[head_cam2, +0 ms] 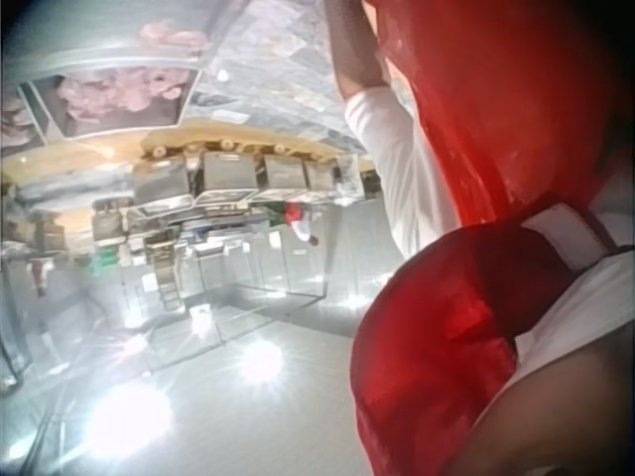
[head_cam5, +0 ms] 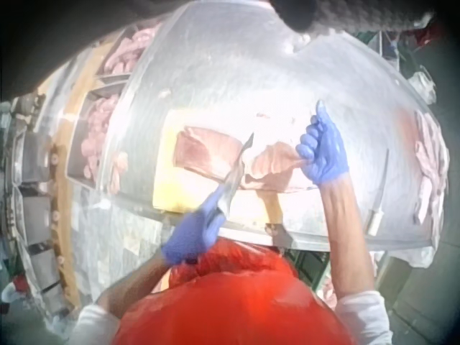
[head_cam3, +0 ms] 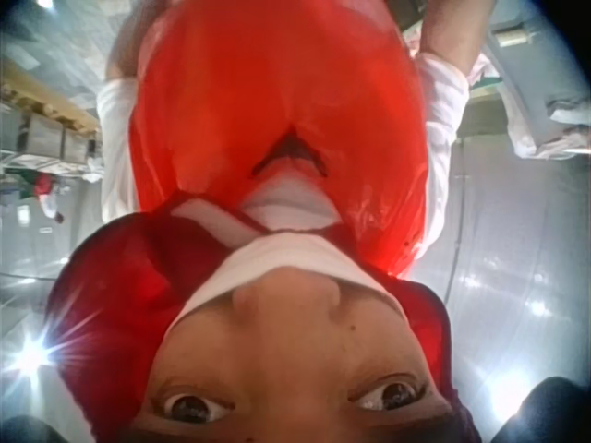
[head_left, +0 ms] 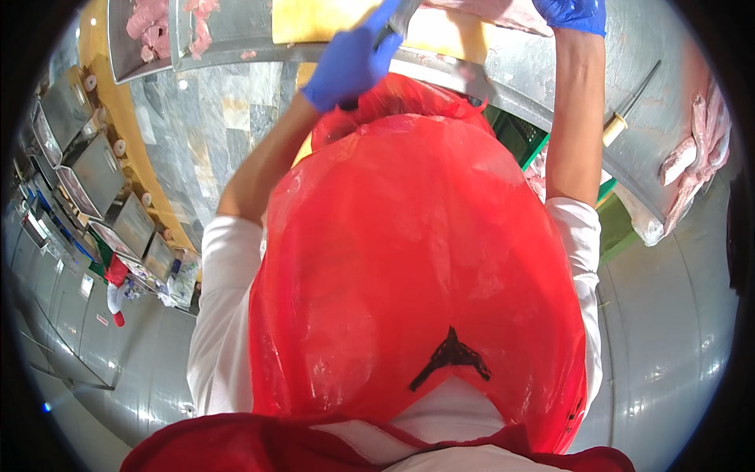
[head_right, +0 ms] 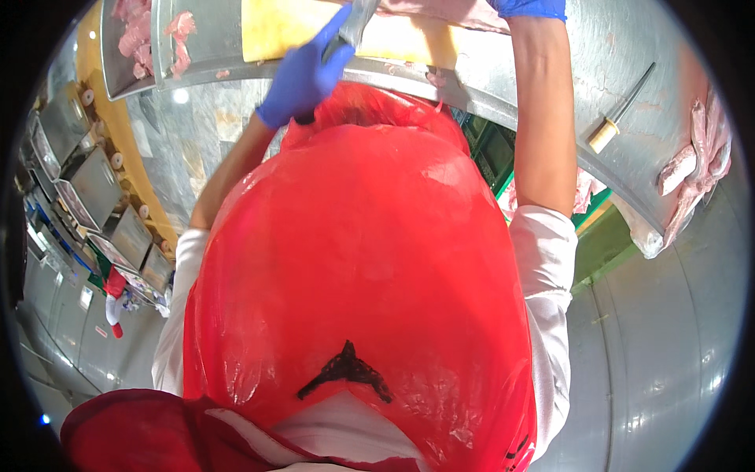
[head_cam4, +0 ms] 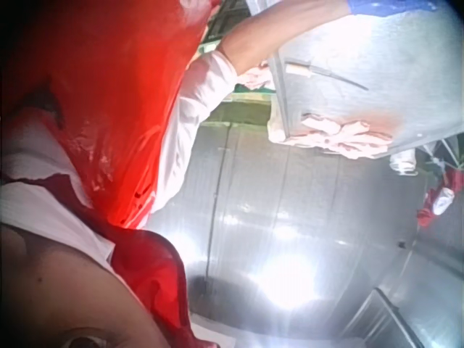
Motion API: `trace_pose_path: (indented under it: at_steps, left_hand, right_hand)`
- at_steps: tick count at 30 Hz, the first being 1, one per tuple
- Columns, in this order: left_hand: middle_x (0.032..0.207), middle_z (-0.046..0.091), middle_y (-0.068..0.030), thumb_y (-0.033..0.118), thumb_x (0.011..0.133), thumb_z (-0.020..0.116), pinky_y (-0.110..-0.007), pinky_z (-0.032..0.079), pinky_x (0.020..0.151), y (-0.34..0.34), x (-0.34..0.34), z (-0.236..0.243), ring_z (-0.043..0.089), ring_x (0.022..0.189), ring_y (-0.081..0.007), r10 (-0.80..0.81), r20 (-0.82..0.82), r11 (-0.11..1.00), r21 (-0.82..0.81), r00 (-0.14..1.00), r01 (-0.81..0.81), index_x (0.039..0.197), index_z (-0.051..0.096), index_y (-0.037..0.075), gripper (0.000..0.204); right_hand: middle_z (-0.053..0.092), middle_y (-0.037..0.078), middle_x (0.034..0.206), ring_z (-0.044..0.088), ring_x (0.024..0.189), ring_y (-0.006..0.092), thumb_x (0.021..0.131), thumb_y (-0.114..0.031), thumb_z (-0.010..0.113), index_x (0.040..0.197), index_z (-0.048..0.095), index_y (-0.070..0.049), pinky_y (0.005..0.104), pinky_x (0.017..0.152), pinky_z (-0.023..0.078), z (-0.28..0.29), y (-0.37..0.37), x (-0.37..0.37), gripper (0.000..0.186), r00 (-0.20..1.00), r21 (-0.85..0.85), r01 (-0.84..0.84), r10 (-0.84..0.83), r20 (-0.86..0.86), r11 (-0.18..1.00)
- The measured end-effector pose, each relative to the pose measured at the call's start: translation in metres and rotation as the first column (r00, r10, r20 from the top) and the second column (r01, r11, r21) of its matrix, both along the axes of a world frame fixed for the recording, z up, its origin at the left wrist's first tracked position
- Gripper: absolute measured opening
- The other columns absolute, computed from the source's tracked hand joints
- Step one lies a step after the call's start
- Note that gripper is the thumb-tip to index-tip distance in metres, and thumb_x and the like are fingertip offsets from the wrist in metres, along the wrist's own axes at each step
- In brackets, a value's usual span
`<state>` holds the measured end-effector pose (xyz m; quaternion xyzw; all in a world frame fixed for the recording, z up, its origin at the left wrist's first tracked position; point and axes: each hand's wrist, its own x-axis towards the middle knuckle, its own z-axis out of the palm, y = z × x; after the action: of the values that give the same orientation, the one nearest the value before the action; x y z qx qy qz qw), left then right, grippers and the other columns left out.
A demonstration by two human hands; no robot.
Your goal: The person trims fat from large pieces of raw meat using a knife and a honing steel on a cutting board. They repeatedly sharpen the knife and place trimmed fat into a green crate while working in a commercial meat processing area.
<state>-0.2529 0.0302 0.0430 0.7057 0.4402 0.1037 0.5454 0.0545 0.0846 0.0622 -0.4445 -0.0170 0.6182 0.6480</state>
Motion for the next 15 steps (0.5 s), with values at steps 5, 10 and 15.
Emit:
trace_pose_path:
  at_steps: [5, 10, 15]
  left_hand:
    - [0.074, 0.061, -0.016, 0.009, 0.098, 0.058, -0.037, 0.05, 0.062, 0.007, 0.028, -0.009, 0.061, 0.063, -0.0243, 0.108, -0.076, 0.993, -0.044, 0.991, -0.112, 0.156, 0.035, 0.007, 0.062]
    - [0.08, 0.068, -0.0247, 0.021, 0.099, 0.061, -0.041, 0.053, 0.062, -0.023, 0.017, -0.024, 0.068, 0.063, -0.033, 0.086, -0.049, 0.994, 0.066, 0.995, -0.082, 0.154, 0.041, 0.014, 0.059]
    - [0.077, 0.064, -0.0193, 0.01, 0.098, 0.059, -0.039, 0.052, 0.062, 0.007, 0.051, 0.01, 0.063, 0.063, -0.0288, 0.104, 0.011, 0.993, -0.05, 0.995, -0.103, 0.155, 0.037, 0.01, 0.061]
  right_hand:
    - [0.019, -0.009, 0.053, 0.021, 0.038, 0.0071, 0.101, -0.044, 0.064, 0.068, 0.041, -0.023, 0.0243, 0.035, 0.018, -0.001, 0.015, 0.018, 0.045, 0.994, 0.149, -0.092, 0.099, -0.039, 0.984]
    - [0.019, -0.009, 0.053, 0.02, 0.039, 0.0071, 0.101, -0.043, 0.063, 0.068, 0.042, -0.023, 0.0243, 0.035, 0.018, 0.025, 0.024, 0.013, 0.044, 0.994, 0.064, -0.048, 0.042, 0.104, 0.997]
    - [0.02, -0.009, 0.053, 0.021, 0.039, 0.0071, 0.101, -0.041, 0.063, 0.069, 0.043, -0.022, 0.0239, 0.036, 0.017, 0.0, 0.012, 0.06, 0.043, 0.939, 0.151, -0.054, 0.102, -0.33, 0.987]
